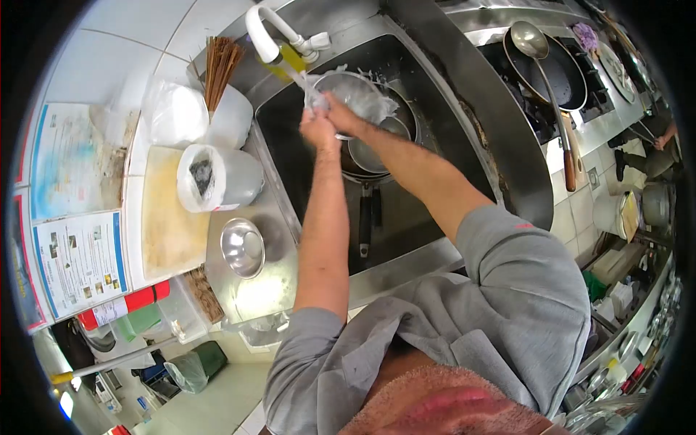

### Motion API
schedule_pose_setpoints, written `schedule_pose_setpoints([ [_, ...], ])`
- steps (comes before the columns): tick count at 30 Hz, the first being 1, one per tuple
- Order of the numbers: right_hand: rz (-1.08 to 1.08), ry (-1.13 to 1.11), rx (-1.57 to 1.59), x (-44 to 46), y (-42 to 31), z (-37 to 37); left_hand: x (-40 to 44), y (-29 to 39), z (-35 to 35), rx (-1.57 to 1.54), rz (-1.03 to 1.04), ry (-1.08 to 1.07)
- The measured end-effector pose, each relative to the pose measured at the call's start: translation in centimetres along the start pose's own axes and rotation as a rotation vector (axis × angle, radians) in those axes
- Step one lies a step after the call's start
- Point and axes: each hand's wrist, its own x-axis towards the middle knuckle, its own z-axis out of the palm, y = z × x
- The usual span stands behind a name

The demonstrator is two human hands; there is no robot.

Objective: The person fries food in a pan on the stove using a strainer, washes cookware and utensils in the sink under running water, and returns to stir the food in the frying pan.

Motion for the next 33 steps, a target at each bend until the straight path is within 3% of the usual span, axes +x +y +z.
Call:
schedule_pose_setpoints([
  [1, -0.006, 0.005, -0.001, -0.4, -0.9, -1.0, 1.1, -0.2, -0.9, -0.063, -0.027, 0.043],
  [3, -0.113, -0.646, -0.701, -2.3, -3.7, -3.5, 1.0, 1.6, -2.9, -0.185, 0.007, -0.020],
  [4, -0.119, -0.647, -0.698, -1.7, -3.9, -4.6, 1.3, 1.6, -3.5, -0.167, -0.005, -0.049],
  [6, -0.566, -0.255, -1.154, -0.9, -4.3, -6.3, -0.4, 1.5, -2.5, 0.155, 0.099, -0.048],
  [7, -0.516, -0.143, -1.068, -1.0, -5.0, -5.6, -1.1, 1.6, -1.3, -0.012, 0.060, -0.044],
  [9, -0.356, 0.143, -0.423, 0.8, -0.7, -1.0, -1.1, 0.9, 0.1, -0.099, 0.078, -0.005],
  [10, -0.056, -0.051, 0.032, 0.3, -1.8, -0.4, -0.2, 0.0, 0.4, -0.081, 0.124, 0.016],
  [11, 0.042, -0.191, -0.013, -0.6, -3.2, -0.5, 0.6, -0.3, -0.2, -0.105, 0.058, 0.011],
  [13, -0.095, -0.531, -0.530, -2.0, -4.6, -2.9, 1.6, 2.0, -1.4, -0.132, 0.046, -0.043],
  [14, -0.065, -0.576, -0.900, -3.6, -8.2, -4.8, 1.3, 3.7, -2.1, -0.123, 0.089, -0.078],
  [15, -0.355, -0.312, -1.052, -4.6, -7.1, -6.5, 1.0, 4.7, -2.1, -0.247, 0.040, -0.056],
  [16, -0.357, -0.300, -1.067, -4.7, -6.8, -6.9, 0.6, 5.1, -2.0, -0.364, -0.016, -0.033],
  [18, -0.109, 0.504, -0.455, -4.2, -5.9, -7.2, 0.0, 3.8, -1.5, -0.487, -0.063, -0.039],
  [19, -0.017, 0.589, -0.192, -4.1, -5.0, -5.9, -0.4, 2.8, -0.7, -0.598, -0.124, -0.028],
  [20, -0.012, 0.589, -0.200, -5.2, -5.3, -4.7, -1.6, 2.1, 0.6, -0.524, -0.282, 0.067],
  [22, -0.270, 0.627, -0.366, -7.6, -7.6, -2.6, -1.9, -4.8, 0.5, -0.575, -0.361, -0.222],
  [23, -0.255, 0.538, -0.584, -8.0, -10.1, -3.5, -2.3, -6.4, -0.2, -0.564, -0.504, -0.289],
  [24, -0.421, 0.442, -0.667, -7.1, -11.8, -5.3, -3.0, -7.5, -1.4, -0.552, -0.648, -0.345],
  [25, -0.458, 0.316, -0.613, -4.4, -10.8, -6.7, -5.7, -3.1, -1.1, -0.460, -0.648, -0.285],
  [26, -0.127, -0.183, -0.209, -1.6, -11.5, -8.8, -7.2, -1.4, -1.0, -0.487, -0.632, -0.313],
  [27, 0.375, -0.162, 0.309, -1.2, -11.3, -9.2, -7.0, -2.0, -0.9, -0.507, -0.551, -0.375],
  [28, 0.691, -0.132, 0.574, -2.5, -13.2, -9.3, -4.7, -6.4, -0.3, -0.412, -0.561, -0.270],
  [29, 0.697, -0.051, 0.663, -1.6, -7.6, -8.0, -2.4, -10.5, -0.8, 0.037, -0.082, -0.301],
  [30, 0.515, 0.063, 0.478, -1.7, -3.2, -6.7, -5.1, -3.0, 0.6, -0.402, -0.178, -0.067],
  [31, 0.433, 0.088, 0.293, -3.0, -0.1, -6.0, -4.2, -1.0, 0.0, -0.193, -0.012, -0.121],
  [32, 0.354, 0.112, 0.114, -4.8, 1.8, -5.9, -1.7, -2.8, -0.8, 0.023, 0.086, 0.030],
  [33, 0.407, 0.053, -0.294, -5.6, 1.1, -6.7, -1.1, -0.9, -2.1, 0.279, 0.101, 0.097],
])
